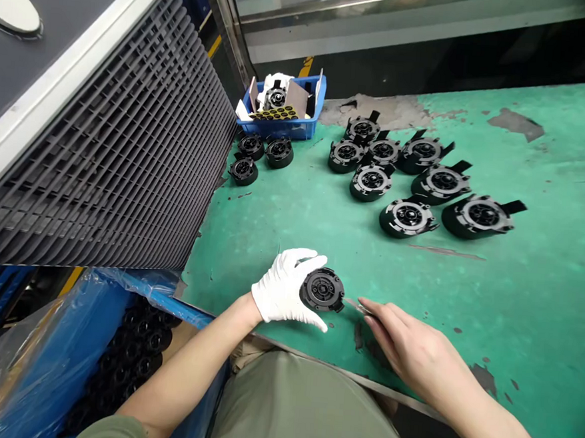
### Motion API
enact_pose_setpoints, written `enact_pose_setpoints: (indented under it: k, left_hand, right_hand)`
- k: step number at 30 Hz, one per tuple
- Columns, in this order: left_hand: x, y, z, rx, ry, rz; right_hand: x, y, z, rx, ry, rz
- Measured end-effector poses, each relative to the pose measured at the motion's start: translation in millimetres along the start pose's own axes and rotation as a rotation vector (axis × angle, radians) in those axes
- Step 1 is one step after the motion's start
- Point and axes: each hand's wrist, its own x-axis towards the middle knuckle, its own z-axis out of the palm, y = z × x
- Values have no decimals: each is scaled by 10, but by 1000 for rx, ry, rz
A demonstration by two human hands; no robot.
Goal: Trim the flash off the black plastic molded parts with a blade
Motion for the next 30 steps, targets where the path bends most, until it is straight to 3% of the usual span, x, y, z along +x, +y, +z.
enact_pose_setpoints:
  k: [4, 10, 21, 30]
  left_hand:
    - [113, -54, 38, -80, -45, 144]
    - [34, 16, 255, -90, 34, 104]
    - [53, -35, 246, -108, 33, 163]
    - [97, -60, 243, -119, 36, 208]
  right_hand:
    - [-35, -119, 138, -99, -21, 41]
    - [-103, -319, 273, -239, -73, 106]
    - [-23, -335, 79, -346, -277, 49]
    - [63, -111, -65, -354, -266, -99]
